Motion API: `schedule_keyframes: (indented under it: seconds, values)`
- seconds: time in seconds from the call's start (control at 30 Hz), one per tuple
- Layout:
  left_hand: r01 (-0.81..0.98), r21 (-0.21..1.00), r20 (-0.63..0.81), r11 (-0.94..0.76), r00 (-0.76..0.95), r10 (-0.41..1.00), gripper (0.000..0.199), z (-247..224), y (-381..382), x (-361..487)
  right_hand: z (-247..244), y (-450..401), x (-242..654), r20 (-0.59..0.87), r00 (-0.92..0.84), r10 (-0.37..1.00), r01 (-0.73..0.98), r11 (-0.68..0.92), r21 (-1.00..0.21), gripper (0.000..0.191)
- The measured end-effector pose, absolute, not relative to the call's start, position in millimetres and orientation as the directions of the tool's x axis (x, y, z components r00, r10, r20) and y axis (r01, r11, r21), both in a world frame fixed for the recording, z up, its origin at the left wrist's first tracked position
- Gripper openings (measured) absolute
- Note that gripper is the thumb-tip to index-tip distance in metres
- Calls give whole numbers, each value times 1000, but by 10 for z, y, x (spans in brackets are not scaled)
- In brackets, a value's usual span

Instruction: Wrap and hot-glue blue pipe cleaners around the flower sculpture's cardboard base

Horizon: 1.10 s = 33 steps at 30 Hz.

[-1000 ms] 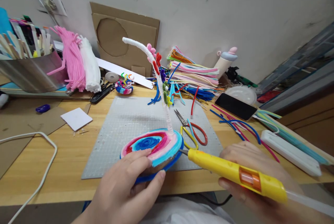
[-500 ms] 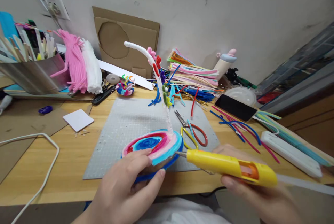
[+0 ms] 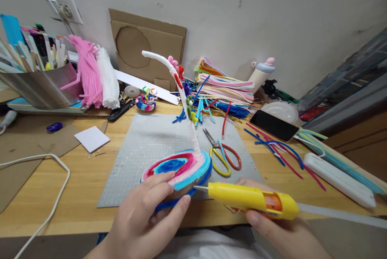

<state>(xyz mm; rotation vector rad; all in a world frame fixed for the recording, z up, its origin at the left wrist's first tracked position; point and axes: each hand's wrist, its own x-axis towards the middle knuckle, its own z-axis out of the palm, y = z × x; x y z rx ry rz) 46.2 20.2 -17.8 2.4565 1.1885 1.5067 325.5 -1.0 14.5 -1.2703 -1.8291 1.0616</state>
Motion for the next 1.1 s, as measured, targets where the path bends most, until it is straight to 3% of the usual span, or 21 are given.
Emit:
schedule_keyframes:
  seconds: [0.17,0.27,0.37,0.43,0.5,0.57,0.67,0.83,1.0,1.1]
  values:
    - [554,313,769,-772,329,548,28,-218,206,423,70,-21,3208,107,-313,944,393,231,-890,15]
    - [550,282,766,-786,364,530,32,-243,212,398,52,-49,3160,110,-308,945,260,195,-946,19]
    - [556,269,759,-786,380,529,42,-262,206,381,51,-46,3142,156,-128,979,66,166,-984,30]
    - [563,304,753,-769,353,556,38,-269,195,375,57,28,3192,181,3,983,15,181,-983,31]
    - [572,342,747,-746,316,585,31,-280,184,370,33,176,3325,202,135,970,86,191,-978,26]
    - [581,350,743,-735,306,595,30,-296,179,363,-60,369,3541,274,268,924,372,163,-914,21]
    - [598,291,751,-747,341,565,33,-304,185,362,-319,636,3907,368,215,904,853,9,-522,25]
    - [610,332,771,-719,264,580,10,-192,222,406,-693,795,4220,359,172,917,931,-31,-364,28]
    - [613,296,795,-732,266,545,12,-113,232,419,-811,778,4312,301,150,942,962,-69,-264,39]
    - [612,335,787,-717,236,570,10,-140,226,407,-737,764,4334,288,121,950,970,-52,-236,35]
